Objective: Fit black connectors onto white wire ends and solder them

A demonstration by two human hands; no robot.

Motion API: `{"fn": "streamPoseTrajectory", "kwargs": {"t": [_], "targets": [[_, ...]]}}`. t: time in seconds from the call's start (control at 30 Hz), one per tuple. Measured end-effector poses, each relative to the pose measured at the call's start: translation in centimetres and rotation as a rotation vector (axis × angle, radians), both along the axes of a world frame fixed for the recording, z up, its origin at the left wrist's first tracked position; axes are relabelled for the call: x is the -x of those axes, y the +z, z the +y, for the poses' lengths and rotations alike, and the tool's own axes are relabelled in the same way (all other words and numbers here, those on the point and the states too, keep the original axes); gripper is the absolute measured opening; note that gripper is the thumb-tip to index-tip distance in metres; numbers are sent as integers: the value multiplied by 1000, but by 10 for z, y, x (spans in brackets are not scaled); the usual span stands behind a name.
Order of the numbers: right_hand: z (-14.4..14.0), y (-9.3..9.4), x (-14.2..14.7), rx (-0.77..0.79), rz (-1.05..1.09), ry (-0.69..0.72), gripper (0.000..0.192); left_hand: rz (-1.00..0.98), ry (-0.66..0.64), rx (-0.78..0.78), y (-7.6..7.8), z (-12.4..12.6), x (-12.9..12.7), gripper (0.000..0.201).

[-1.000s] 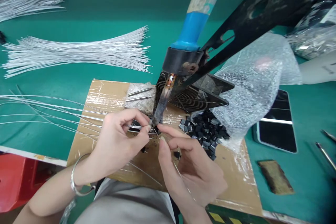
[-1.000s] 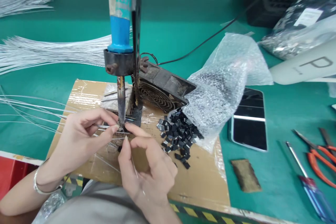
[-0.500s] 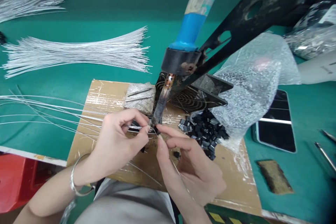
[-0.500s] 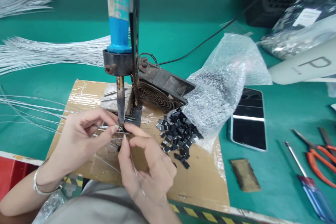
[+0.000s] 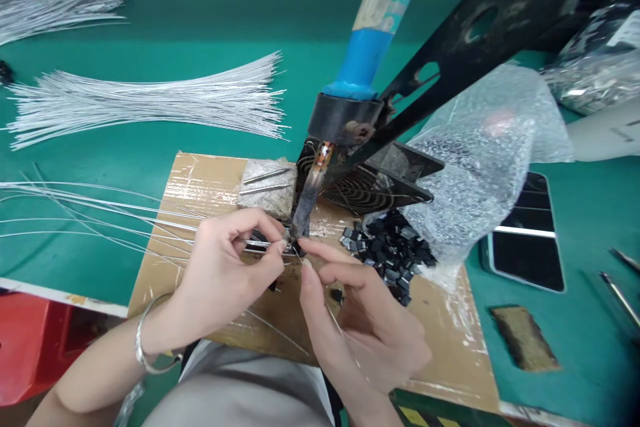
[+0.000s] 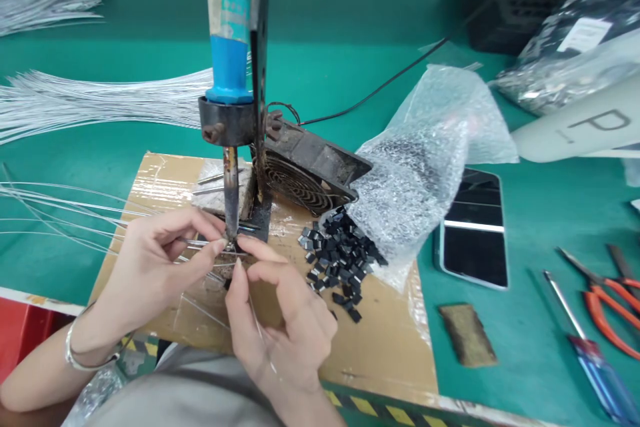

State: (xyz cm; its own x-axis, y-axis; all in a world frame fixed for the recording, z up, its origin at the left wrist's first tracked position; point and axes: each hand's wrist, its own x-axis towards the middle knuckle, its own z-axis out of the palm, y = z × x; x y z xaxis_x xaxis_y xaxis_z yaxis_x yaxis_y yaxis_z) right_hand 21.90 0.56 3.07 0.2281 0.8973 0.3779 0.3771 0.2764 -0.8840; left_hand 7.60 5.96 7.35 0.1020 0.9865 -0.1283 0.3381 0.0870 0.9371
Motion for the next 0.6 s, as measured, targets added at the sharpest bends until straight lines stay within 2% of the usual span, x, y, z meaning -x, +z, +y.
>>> {"fn": "streamPoseTrajectory", "kwargs": {"t": [0.6], "targets": [[0,-1,0,-16,-8,5,19,-11,-9,-7,3,-2,1,8]]}}
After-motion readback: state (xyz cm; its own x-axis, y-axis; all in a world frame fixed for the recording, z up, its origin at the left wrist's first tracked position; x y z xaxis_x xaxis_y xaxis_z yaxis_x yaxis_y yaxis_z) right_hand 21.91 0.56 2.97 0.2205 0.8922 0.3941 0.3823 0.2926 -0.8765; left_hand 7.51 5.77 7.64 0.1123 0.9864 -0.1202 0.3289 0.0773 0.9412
